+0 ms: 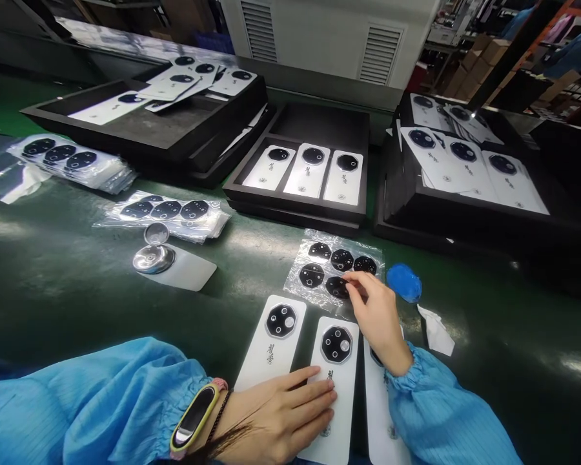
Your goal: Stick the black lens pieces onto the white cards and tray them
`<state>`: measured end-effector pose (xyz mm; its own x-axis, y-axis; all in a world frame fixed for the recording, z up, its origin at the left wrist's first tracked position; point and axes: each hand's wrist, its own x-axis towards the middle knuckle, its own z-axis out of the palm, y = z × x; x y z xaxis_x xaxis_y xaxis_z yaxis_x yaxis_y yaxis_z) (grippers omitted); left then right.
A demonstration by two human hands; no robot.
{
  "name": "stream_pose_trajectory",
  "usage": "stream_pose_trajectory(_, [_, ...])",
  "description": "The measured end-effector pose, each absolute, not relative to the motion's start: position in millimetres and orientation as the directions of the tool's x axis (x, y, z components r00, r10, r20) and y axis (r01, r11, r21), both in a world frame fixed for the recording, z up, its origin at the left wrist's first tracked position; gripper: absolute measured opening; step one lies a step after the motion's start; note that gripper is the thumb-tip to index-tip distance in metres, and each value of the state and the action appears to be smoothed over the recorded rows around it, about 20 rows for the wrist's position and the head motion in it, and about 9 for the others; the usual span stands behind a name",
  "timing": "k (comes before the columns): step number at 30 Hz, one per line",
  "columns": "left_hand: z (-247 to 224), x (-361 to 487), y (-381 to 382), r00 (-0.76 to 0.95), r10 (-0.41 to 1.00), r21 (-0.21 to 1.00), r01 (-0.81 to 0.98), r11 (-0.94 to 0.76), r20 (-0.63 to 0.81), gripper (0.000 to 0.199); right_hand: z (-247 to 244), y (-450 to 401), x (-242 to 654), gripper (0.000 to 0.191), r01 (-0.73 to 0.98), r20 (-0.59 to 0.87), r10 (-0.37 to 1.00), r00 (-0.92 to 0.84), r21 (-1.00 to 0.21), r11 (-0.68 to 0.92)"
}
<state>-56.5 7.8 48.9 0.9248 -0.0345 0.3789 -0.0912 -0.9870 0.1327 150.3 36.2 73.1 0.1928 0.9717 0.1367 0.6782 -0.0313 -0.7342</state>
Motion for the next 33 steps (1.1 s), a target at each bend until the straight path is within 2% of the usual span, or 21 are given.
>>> stream_pose_trajectory(3, [55.5,-54.1,17.7,0.94,0.007,0.336,-0.116,-0.935,0.342,0.024,83.4,32.9,161.0,0.021,0.557,0.051,0.973,0.223,-0.826,-0.084])
stream_pose_trajectory(5, [64.3,-51.4,30.6,0.947,0.169,0.551,-0.01,-0.835,0.272,0.021,93.4,28.9,168.6,0.025,0.471,-0.026,0.979,0.2,-0.874,-0.119])
stream_pose_trajectory(7, [75.1,-46.5,46.4,0.898,0.422,0.785,0.172,-0.595,0.123,0.014,103.7,24.3,174.0,0.027,0.426,-0.099,0.988,0.123,-0.893,-0.142])
stream_pose_trajectory(9, [85.1,-38.7,60.6,0.819,0.571,0.928,0.255,-0.27,-0.059,0.011,111.5,20.3,175.6,0.027,0.407,-0.165,0.986,0.03,-0.899,-0.163])
stream_pose_trajectory(11, [91.8,-29.2,69.5,0.787,0.592,0.963,0.262,-0.065,-0.174,0.009,114.7,17.3,173.8,0.026,0.41,-0.204,0.978,-0.041,-0.896,-0.169])
stream_pose_trajectory(13, [94.0,-20.5,72.1,0.793,0.562,0.964,0.262,0.034,-0.235,0.008,113.7,15.3,170.4,0.025,0.423,-0.211,0.974,-0.078,-0.892,-0.159])
stream_pose_trajectory(17, [88.7,-11.6,67.6,0.8,0.526,0.957,0.266,0.118,-0.288,0.011,106.4,11.8,167.5,0.023,0.402,-0.199,0.975,-0.102,-0.904,-0.142])
stream_pose_trajectory(20, [83.3,-10.7,66.0,0.781,0.549,0.953,0.268,0.139,-0.299,0.013,103.1,8.6,171.3,0.025,0.349,-0.197,0.98,-0.043,-0.922,-0.17])
stream_pose_trajectory(24, [80.5,-10.8,67.9,0.764,0.576,0.955,0.267,0.127,-0.29,0.013,101.2,5.4,177.9,0.03,0.324,-0.25,0.968,0.017,-0.915,-0.242])
stream_pose_trajectory(28, [77.0,-13.4,64.3,0.766,0.594,0.958,0.284,0.032,-0.247,0.009,93.9,4.4,181.2,0.034,0.301,-0.289,0.957,0.028,-0.911,-0.284])
stream_pose_trajectory(29, [74.7,-15.1,61.0,0.763,0.618,0.954,0.293,-0.068,-0.19,0.006,91.1,4.1,181.7,0.033,0.298,-0.287,0.957,0.031,-0.912,-0.283])
stream_pose_trajectory(30, [71.7,-17.1,56.6,0.768,0.635,0.924,0.3,-0.237,-0.087,0.006,88.1,3.8,181.9,0.032,0.299,-0.281,0.959,0.031,-0.913,-0.277])
stream_pose_trajectory(31, [68.3,-19.4,51.1,0.79,0.61,0.839,0.295,-0.458,0.056,0.007,85.2,3.5,182.0,0.03,0.305,-0.272,0.962,0.029,-0.914,-0.267])
stream_pose_trajectory(33, [61.1,-24.5,38.0,0.868,0.388,0.475,0.212,-0.854,0.31,0.013,80.6,2.6,181.3,0.025,0.331,-0.258,0.966,0.027,-0.909,-0.252])
